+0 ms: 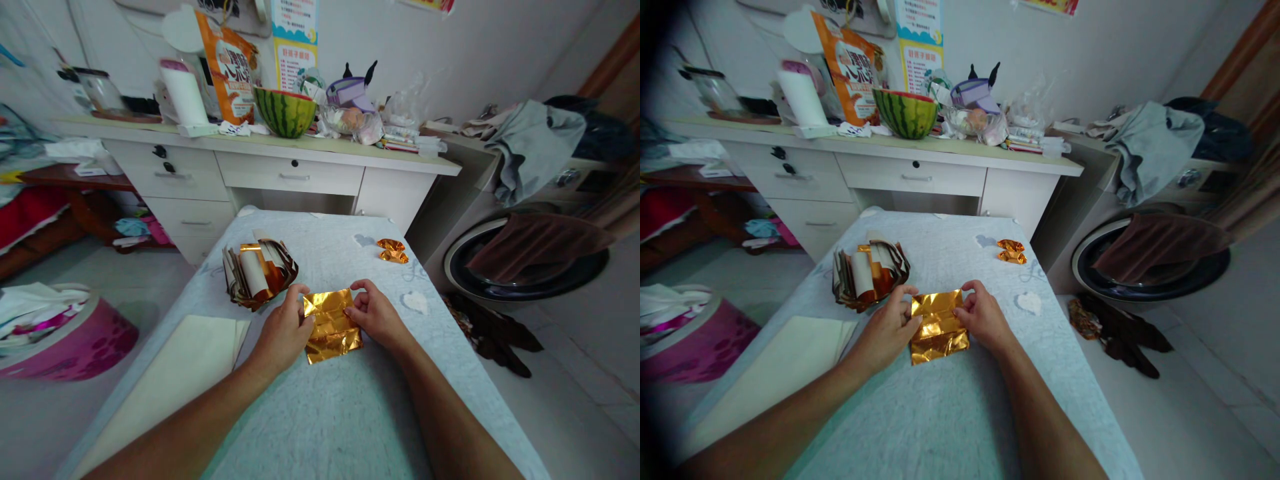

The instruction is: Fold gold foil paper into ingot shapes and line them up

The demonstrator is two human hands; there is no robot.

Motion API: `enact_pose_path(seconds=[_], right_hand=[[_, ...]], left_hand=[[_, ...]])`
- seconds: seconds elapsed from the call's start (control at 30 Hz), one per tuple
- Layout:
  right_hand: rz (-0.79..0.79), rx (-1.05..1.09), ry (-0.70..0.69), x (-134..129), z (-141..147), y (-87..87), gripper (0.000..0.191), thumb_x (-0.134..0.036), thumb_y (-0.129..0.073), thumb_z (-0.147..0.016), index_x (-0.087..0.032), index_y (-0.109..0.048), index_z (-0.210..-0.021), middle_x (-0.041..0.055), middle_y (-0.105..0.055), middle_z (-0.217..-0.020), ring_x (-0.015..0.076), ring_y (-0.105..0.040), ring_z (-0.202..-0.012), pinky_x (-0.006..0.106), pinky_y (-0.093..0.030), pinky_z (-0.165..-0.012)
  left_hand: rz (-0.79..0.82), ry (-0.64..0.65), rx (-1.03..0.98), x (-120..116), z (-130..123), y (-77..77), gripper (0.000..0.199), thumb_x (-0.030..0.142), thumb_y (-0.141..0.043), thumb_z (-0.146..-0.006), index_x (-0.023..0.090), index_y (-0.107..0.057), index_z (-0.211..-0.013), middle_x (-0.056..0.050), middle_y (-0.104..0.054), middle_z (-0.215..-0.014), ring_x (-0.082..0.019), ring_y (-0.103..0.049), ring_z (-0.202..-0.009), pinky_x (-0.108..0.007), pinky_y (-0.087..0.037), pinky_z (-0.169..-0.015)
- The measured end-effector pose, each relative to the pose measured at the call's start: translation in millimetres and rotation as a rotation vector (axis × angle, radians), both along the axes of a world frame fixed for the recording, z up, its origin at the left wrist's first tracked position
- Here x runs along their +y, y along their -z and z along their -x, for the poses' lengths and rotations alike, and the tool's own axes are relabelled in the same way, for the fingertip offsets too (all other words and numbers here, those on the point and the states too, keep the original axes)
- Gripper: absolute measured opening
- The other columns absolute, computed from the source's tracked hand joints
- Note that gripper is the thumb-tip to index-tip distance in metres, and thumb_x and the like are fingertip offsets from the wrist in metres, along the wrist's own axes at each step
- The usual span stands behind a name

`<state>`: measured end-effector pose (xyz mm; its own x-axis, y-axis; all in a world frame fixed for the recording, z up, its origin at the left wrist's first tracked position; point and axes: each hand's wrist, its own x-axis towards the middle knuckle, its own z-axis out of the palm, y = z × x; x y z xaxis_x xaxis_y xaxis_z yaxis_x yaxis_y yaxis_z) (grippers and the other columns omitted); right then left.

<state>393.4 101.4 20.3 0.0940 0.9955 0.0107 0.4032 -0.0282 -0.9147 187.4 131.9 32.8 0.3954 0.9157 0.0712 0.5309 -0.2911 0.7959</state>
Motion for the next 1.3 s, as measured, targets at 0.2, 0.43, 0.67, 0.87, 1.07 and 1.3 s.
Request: enact_pose_path(seconds=[0.2,0.43,0.67,0.87,1.07,1.3], right_hand=[[0.044,0.276,-0.004,-2.3,0.7,-12.3,0.038,-0.029,-0.067,-0.071,-0.019,-0.05,-0.104,-0.0061,-0.057,-0.066,0.0109,-0.053,-0.057,0.023,-0.04,-0.055],[-0.115,0.376,0.174,-1.4,2.5,-14.2,0.024,-0.03,-0.069,-0.07,-0.02,-0.047,-0.076,-0.0066,-0.048,-0.061,0.0077,-0.043,-0.052,0.02,-0.032,-0.049],[-0.106,0.504,0.069,-4.6,17.4,-14.2,0.027,-0.036,-0.069,-0.07,-0.021,-0.046,-0.072,-0.0056,-0.048,-0.061,0.0084,-0.041,-0.05,0.02,-0.034,-0.048],[-0.054,0.607,-0.109,-10.1,20.7,-13.7,0.02,-0.038,-0.065,-0.078,-0.02,-0.064,-0.088,-0.0002,-0.059,-0.071,0.011,-0.049,-0.057,0.024,-0.041,-0.054],[-0.073,0.579,-0.174,-12.2,17.8,-14.2,0.029,-0.034,-0.056,-0.082,-0.018,-0.071,-0.101,0.0061,-0.066,-0.085,0.0135,-0.053,-0.064,0.025,-0.04,-0.054],[-0.073,0.561,-0.214,-13.4,22.2,-20.1,0.024,-0.031,-0.059,-0.079,-0.019,-0.072,-0.095,0.0063,-0.067,-0.09,0.0136,-0.052,-0.067,0.023,-0.038,-0.051]], left_hand=[[-0.05,-0.021,0.015,0.0,-0.4,4.6,0.041,0.017,-0.048,-0.081,0.02,-0.037,-0.12,0.004,-0.053,-0.071,-0.015,-0.057,-0.066,-0.026,-0.041,-0.061],[-0.336,-0.057,-0.01,-6.1,-1.3,-2.2,0.033,0.015,-0.056,-0.078,0.02,-0.048,-0.11,-0.007,-0.054,-0.106,-0.02,-0.056,-0.096,-0.035,-0.048,-0.08],[-0.349,0.226,-0.041,-13.9,-2.7,-11.9,0.033,0.018,-0.047,-0.088,0.02,-0.057,-0.119,-0.008,-0.062,-0.116,-0.022,-0.053,-0.109,-0.04,-0.044,-0.097],[-0.258,0.224,-0.102,-13.2,-2.0,-14.7,0.033,0.032,-0.049,-0.091,0.02,-0.059,-0.12,-0.008,-0.063,-0.118,-0.022,-0.056,-0.111,-0.039,-0.044,-0.097],[-0.07,0.134,-0.217,-9.5,1.6,-17.1,0.04,0.046,-0.062,-0.082,0.02,-0.064,-0.111,-0.004,-0.069,-0.1,-0.018,-0.063,-0.087,-0.029,-0.049,-0.077],[-0.027,0.033,-0.23,-3.9,2.7,-19.1,0.028,0.038,-0.051,-0.089,0.017,-0.069,-0.09,-0.001,-0.067,-0.082,-0.015,-0.06,-0.075,-0.026,-0.044,-0.068]])
